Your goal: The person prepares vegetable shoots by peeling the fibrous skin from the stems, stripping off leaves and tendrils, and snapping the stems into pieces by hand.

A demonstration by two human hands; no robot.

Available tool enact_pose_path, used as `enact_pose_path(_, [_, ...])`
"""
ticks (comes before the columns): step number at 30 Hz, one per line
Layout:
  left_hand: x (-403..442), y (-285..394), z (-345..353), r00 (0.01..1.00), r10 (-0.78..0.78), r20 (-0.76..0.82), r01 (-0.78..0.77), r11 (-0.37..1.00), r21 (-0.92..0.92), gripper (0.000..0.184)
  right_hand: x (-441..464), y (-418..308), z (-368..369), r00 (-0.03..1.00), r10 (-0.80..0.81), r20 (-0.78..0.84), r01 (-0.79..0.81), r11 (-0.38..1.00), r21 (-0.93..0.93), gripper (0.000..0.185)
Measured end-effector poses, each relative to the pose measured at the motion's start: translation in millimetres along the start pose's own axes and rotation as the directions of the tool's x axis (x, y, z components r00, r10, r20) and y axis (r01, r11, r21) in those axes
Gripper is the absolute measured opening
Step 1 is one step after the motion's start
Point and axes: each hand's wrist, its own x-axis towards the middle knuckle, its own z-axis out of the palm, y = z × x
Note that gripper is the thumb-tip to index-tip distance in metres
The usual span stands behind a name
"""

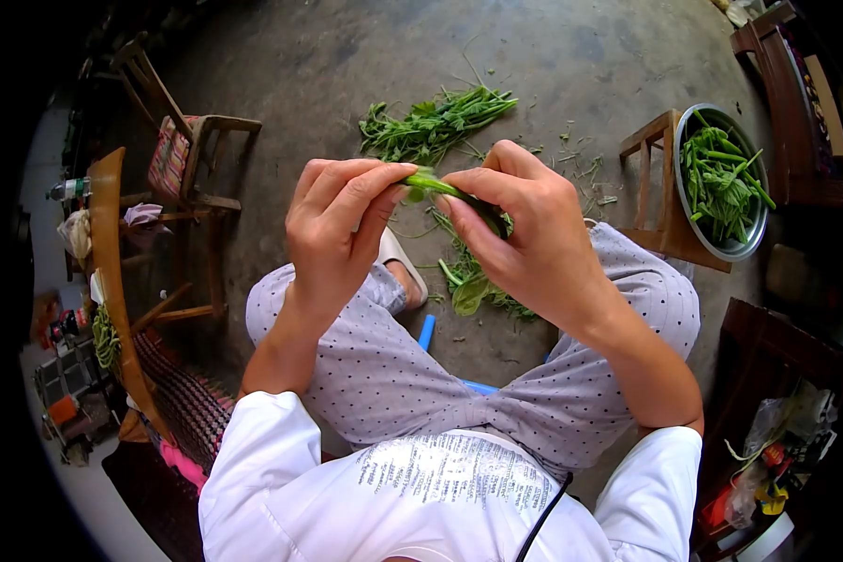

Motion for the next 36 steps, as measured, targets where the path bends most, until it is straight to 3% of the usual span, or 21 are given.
enact_pose_path(9, [-1,20,5,0.950,-0.305,-0.058,0.287,0.934,-0.214,0.016,-2,-9,12,0.991,-0.025,-0.134,0.027,1.000,0.015,0.015])
enact_pose_path(16, [1,20,8,0.906,-0.418,-0.072,0.367,0.858,-0.360,0.015,-1,-13,16,0.984,-0.080,-0.161,0.073,0.996,-0.048,0.017])
enact_pose_path(18, [4,17,6,0.791,-0.557,0.253,0.544,0.452,-0.707,0.020,4,-13,8,0.985,-0.027,-0.170,0.025,1.000,-0.013,0.016])
enact_pose_path(19, [6,17,5,0.766,-0.557,0.320,0.557,0.328,-0.762,0.023,5,-13,5,0.984,0.027,-0.176,-0.024,0.999,0.022,0.016])
enact_pose_path(25, [6,14,7,0.689,-0.585,0.428,0.600,0.130,-0.789,0.022,4,-10,10,0.976,-0.136,-0.172,0.108,0.981,-0.164,0.015])
enact_pose_path(32, [7,15,9,0.678,-0.593,0.435,0.590,0.085,-0.803,0.024,4,-11,13,0.965,-0.251,-0.079,0.210,0.915,-0.343,0.014])
enact_pose_path(34, [6,13,9,0.699,-0.595,0.398,0.594,0.171,-0.786,0.025,3,-10,14,0.961,-0.270,-0.060,0.233,0.909,-0.345,0.014])
enact_pose_path(36, [7,13,8,0.700,-0.594,0.396,0.591,0.172,-0.788,0.024,3,-9,14,0.958,-0.284,-0.033,0.254,0.899,-0.357,0.013])
